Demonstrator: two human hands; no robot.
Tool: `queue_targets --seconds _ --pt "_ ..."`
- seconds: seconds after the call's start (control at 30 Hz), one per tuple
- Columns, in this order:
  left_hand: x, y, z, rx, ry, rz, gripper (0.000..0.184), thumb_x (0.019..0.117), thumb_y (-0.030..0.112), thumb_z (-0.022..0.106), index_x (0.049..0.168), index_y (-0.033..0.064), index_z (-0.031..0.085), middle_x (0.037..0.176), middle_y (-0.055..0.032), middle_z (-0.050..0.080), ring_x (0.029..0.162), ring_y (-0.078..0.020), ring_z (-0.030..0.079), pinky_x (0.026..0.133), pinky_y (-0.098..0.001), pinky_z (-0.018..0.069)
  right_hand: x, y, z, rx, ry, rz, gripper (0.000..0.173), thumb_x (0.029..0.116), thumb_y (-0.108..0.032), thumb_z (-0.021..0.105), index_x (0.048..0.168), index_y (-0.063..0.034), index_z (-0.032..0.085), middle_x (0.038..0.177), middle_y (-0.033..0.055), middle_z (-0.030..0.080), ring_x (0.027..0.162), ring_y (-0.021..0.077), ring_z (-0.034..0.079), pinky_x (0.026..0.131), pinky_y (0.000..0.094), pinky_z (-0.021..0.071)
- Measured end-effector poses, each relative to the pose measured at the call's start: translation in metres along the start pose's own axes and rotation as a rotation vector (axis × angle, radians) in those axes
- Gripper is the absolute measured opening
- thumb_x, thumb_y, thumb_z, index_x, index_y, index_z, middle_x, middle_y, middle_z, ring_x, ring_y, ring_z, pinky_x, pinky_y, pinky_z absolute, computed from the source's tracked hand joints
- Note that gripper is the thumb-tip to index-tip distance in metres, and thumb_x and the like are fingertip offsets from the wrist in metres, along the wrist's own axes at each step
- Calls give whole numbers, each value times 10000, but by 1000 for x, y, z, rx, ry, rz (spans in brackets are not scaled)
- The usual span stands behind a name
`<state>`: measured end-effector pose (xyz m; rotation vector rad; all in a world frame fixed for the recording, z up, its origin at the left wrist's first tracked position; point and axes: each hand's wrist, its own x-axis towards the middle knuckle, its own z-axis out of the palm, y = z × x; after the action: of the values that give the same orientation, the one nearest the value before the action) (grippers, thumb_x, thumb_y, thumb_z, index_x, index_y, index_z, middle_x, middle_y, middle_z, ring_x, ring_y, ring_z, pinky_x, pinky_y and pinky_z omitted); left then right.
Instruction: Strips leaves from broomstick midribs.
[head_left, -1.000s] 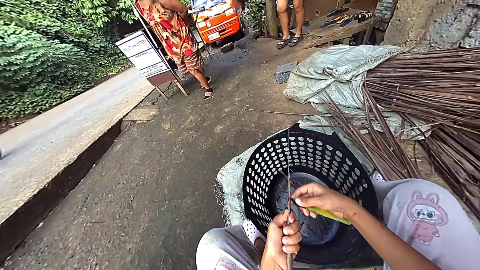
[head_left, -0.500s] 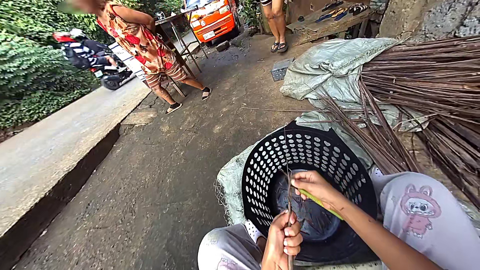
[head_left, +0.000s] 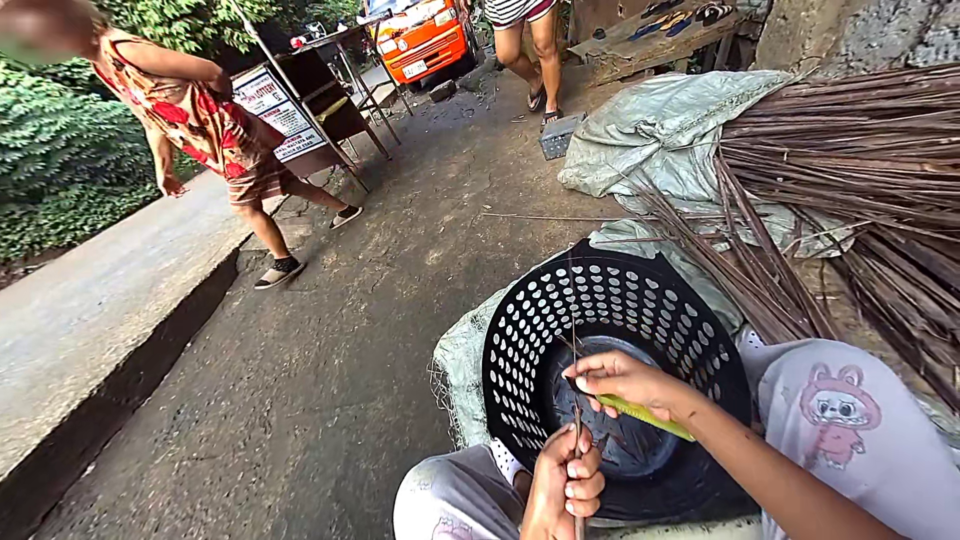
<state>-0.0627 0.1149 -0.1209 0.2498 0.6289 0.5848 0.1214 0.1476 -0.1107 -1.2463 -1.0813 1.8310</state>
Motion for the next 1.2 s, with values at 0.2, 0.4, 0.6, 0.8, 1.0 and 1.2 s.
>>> queue_targets --seconds 0.2,0.4,0.6,0.8,1.0,1.2 --pt "-1 -2 0 2 -2 0 455 1051 81 127 764 164 471 484 119 461 343 68 431 356 -62 342 12 -7 3 219 211 36 200 1056 27 447 1192 61 588 666 -43 552 519 15 512 525 151 448" --pt "-8 -3 -2 55 -42 -9 446 1046 83 146 767 181 479 494 133 458 355 78 421 367 -61 339 26 -10 -15 457 496 -22 189 1094 -45 406 1202 19 546 695 -28 516 503 23 476 472 153 410" --pt "-9 -3 -6 1 -70 -1 447 1037 85 167 749 180 494 496 130 470 359 73 440 368 -62 349 6 -9 -14 222 113 -56 302 1070 10 365 1342 31 495 718 -61 530 559 2 520 555 140 458" --pt "-7 -3 -9 -80 -158 -30 394 1024 94 272 736 183 526 498 120 486 364 54 469 366 -78 369 3 0 -6 125 -91 -56 192 1006 55 451 1001 -32 622 636 -97 604 533 -18 562 543 134 478" --pt "-5 0 -5 -86 -131 -21 422 1039 87 214 747 177 506 502 119 494 367 61 470 372 -71 372 6 -5 -4 135 38 -52 189 1002 87 476 965 1 641 634 -71 608 503 -6 548 512 141 468" --pt "-1 3 -2 -112 -90 -17 452 1056 96 165 755 166 495 499 121 494 364 61 474 374 -66 374 8 -7 0 117 135 -88 135 987 101 517 1007 43 637 658 -53 628 507 -10 545 508 147 462"
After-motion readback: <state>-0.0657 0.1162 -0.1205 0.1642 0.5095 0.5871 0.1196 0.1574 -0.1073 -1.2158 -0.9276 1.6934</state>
